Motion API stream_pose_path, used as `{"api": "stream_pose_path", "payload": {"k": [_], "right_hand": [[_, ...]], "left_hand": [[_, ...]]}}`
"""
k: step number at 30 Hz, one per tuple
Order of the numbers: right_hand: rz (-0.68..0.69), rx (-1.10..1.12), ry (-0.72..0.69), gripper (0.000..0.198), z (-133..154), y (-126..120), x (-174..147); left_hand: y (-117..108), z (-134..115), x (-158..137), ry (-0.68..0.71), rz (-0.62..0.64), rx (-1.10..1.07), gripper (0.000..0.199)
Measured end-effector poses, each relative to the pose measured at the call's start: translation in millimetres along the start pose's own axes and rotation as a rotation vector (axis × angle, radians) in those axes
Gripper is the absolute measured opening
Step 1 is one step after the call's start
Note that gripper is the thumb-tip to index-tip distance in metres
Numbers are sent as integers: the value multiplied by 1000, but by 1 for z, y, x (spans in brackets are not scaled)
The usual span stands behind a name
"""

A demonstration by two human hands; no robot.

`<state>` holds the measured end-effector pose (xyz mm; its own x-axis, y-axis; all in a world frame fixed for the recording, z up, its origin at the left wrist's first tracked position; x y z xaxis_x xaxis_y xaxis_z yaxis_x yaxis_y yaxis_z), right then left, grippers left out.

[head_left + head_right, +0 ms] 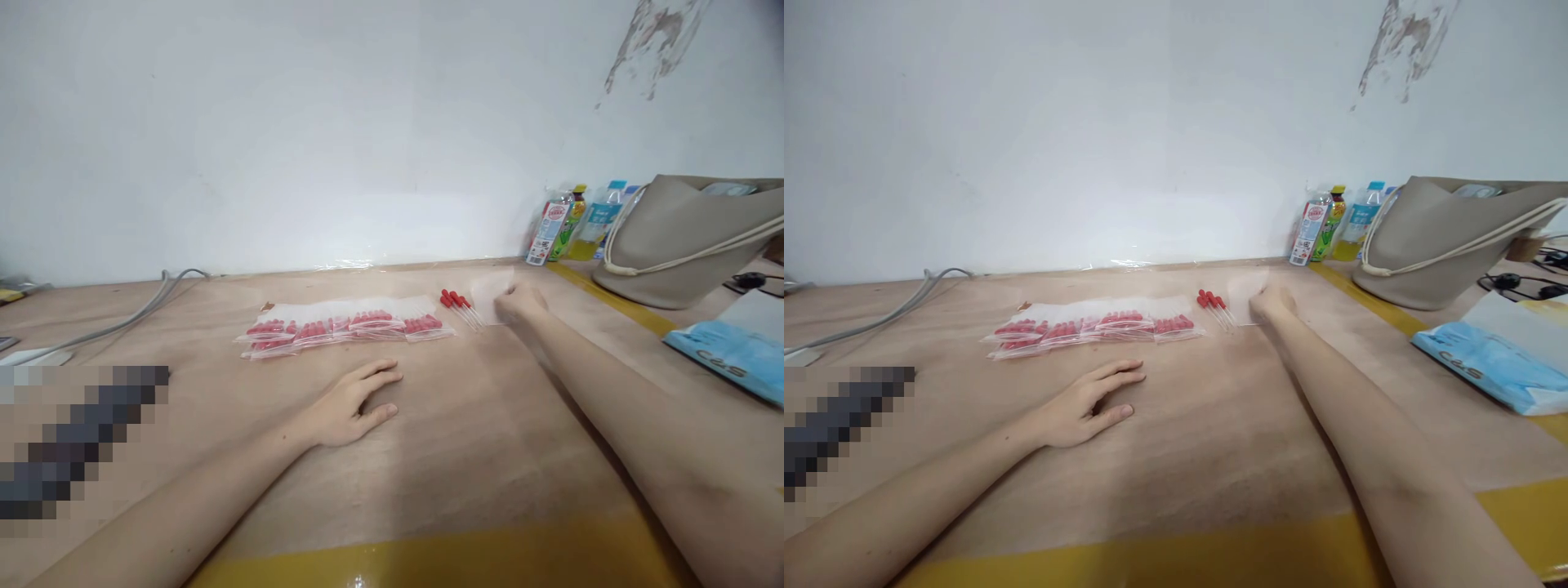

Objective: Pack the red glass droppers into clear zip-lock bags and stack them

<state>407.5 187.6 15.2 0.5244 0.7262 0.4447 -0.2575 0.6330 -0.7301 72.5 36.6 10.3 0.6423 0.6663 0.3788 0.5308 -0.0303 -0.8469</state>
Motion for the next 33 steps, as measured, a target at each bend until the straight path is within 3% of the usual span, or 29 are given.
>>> {"api": "stream_pose_path", "payload": {"k": [3, 6, 10, 13, 16, 18, 20, 22, 24, 26, 29, 31, 33], "right_hand": [[-173, 113, -32, 17, 15, -25, -9], [-219, 478, -147, 15, 43, -42, -28], [124, 1013, -345, 14, 90, -40, -83], [501, 1078, -524, 12, 121, -30, -142], [706, 1013, -772, 15, 139, -27, -187], [638, 937, -872, 22, 140, -26, -187], [419, 827, -812, 24, 132, -23, -160], [144, 672, -607, 19, 110, -21, -118], [-27, 455, -400, 15, 85, -15, -81], [-23, 271, -222, 26, 63, -3, -57], [65, 175, -83, 41, 47, 15, -45], [107, 178, -52, 36, 45, 24, -45], [128, 185, -30, 28, 45, 30, -48]], "left_hand": [[0, 0, 0, 1, 2, -1, 44], [-2, 0, 0, 1, -38, -11, 53], [-15, 5, 1, -46, -231, 24, 72], [-27, 6, 1, -57, -394, 82, 80], [-17, -6, 3, 118, -270, 72, 73], [-5, -11, 2, 187, -102, 43, 56], [3, -7, 1, 145, -4, 39, 46], [5, -2, 1, 86, 10, 51, 45], [3, -2, 2, 76, -27, 78, 45], [-1, -6, 3, 94, -86, 133, 43], [-11, -11, 3, 114, -198, 259, 37], [-18, -13, 2, 131, -273, 287, 32], [-18, -19, 2, 199, -261, 212, 32]]}}
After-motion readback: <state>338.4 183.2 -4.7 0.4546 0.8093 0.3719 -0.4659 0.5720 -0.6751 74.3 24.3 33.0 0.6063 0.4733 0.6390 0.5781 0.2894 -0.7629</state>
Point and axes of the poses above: each hand's wrist, its own x-axis towards the middle knuckle, its own y-axis out of the palm, z = x × y, the point moved 8 cm from there along x, towards the middle knuckle, and after that the axes turned 13 degrees about -z, right-handed, at the moved point
